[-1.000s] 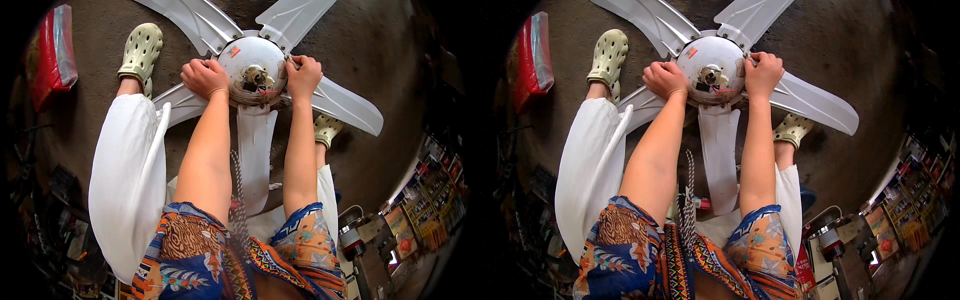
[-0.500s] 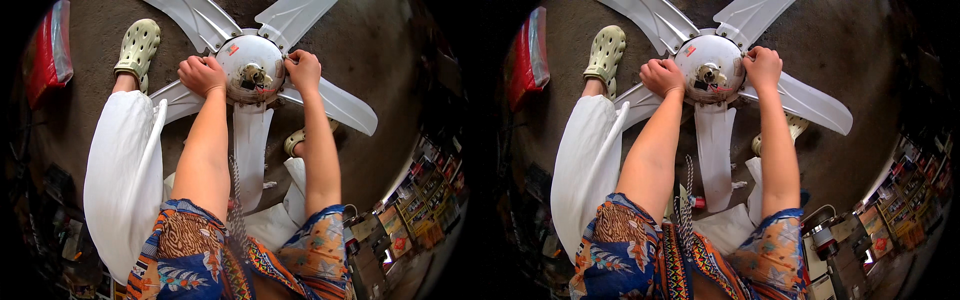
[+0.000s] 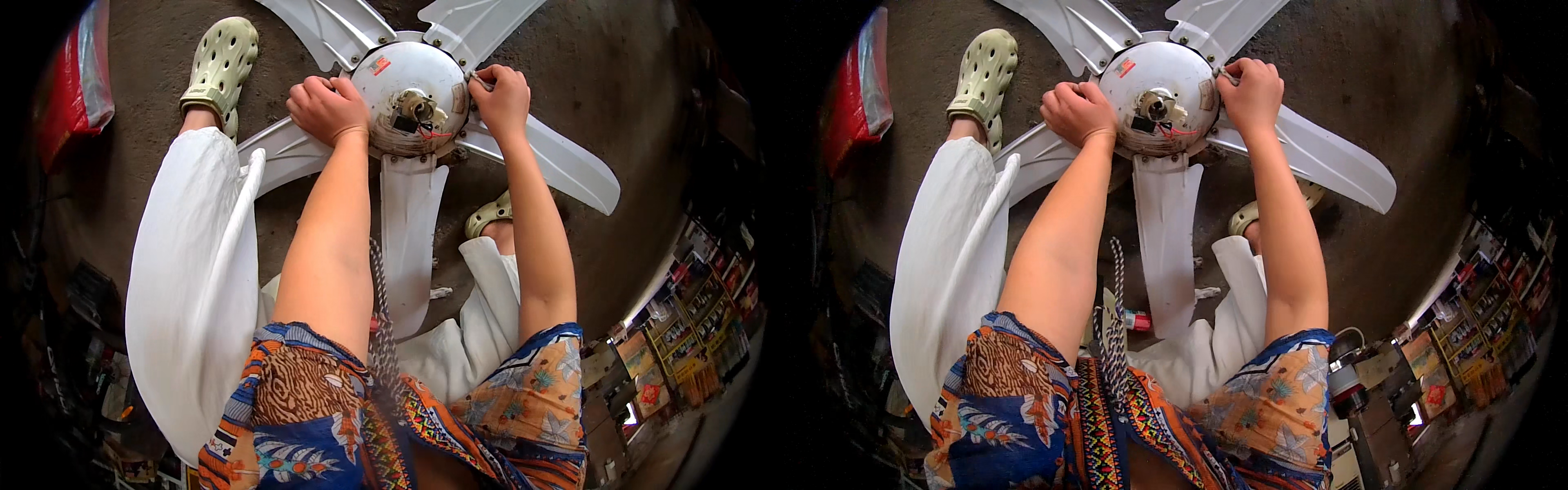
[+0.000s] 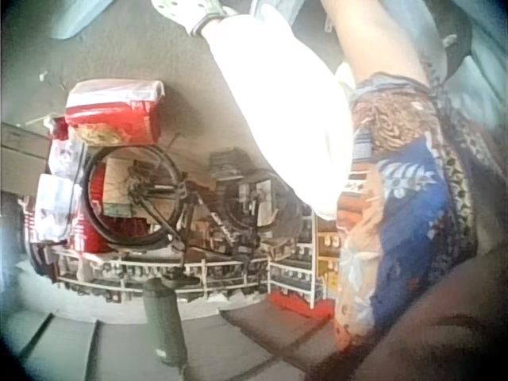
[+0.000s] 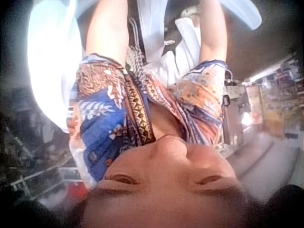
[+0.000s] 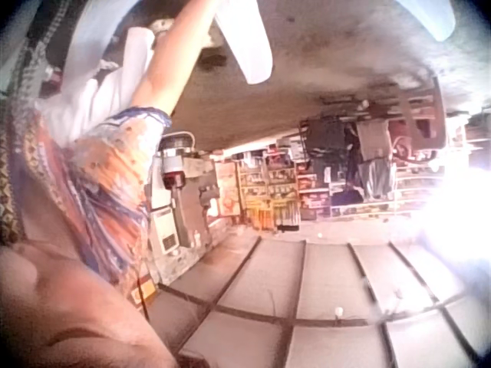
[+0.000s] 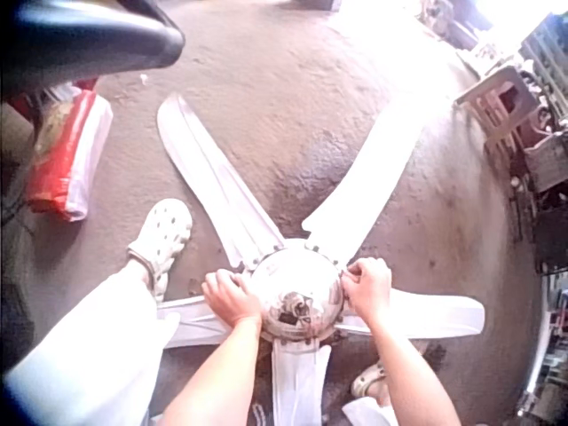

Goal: The person sits on the floor and cleans a disassembled ceiling fan with a rag. They wipe the dust from the central motor housing and each of the five white blades, using their hands to reach different sections of the assembly.

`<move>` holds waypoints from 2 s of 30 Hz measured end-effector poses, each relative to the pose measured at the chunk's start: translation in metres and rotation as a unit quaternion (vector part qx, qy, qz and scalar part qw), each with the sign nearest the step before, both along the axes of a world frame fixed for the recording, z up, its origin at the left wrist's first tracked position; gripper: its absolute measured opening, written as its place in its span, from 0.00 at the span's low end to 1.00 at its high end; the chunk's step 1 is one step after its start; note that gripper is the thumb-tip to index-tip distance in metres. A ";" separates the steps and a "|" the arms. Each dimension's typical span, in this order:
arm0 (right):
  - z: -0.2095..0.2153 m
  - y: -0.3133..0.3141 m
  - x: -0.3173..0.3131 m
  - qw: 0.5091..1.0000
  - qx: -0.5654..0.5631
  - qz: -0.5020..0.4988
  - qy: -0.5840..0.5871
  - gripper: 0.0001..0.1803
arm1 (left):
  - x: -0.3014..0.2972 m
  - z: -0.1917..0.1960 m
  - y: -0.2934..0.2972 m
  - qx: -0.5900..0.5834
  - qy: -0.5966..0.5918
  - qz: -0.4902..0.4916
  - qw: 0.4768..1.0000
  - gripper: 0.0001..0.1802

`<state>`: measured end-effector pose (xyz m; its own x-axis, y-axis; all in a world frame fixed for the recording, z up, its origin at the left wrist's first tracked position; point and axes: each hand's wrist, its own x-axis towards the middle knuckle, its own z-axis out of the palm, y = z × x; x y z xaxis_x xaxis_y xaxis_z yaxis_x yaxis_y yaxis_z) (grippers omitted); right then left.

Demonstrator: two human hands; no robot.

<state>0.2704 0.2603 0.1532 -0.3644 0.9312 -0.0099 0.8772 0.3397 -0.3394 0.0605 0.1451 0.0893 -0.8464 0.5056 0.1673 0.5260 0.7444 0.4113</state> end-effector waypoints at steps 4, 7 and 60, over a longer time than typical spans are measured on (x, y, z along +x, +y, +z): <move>0.008 0.000 0.006 0.991 -0.116 -0.067 -0.003 0.10 | 0.002 0.004 0.002 0.008 -0.004 0.005 1.000 0.09; 0.021 0.006 0.006 0.959 -0.257 -0.119 -0.010 0.12 | 0.001 0.001 0.001 0.014 -0.008 0.000 1.000 0.09; 0.026 -0.029 0.042 0.995 -0.058 0.057 0.057 0.09 | 0.002 0.000 -0.002 0.018 0.007 -0.007 1.000 0.08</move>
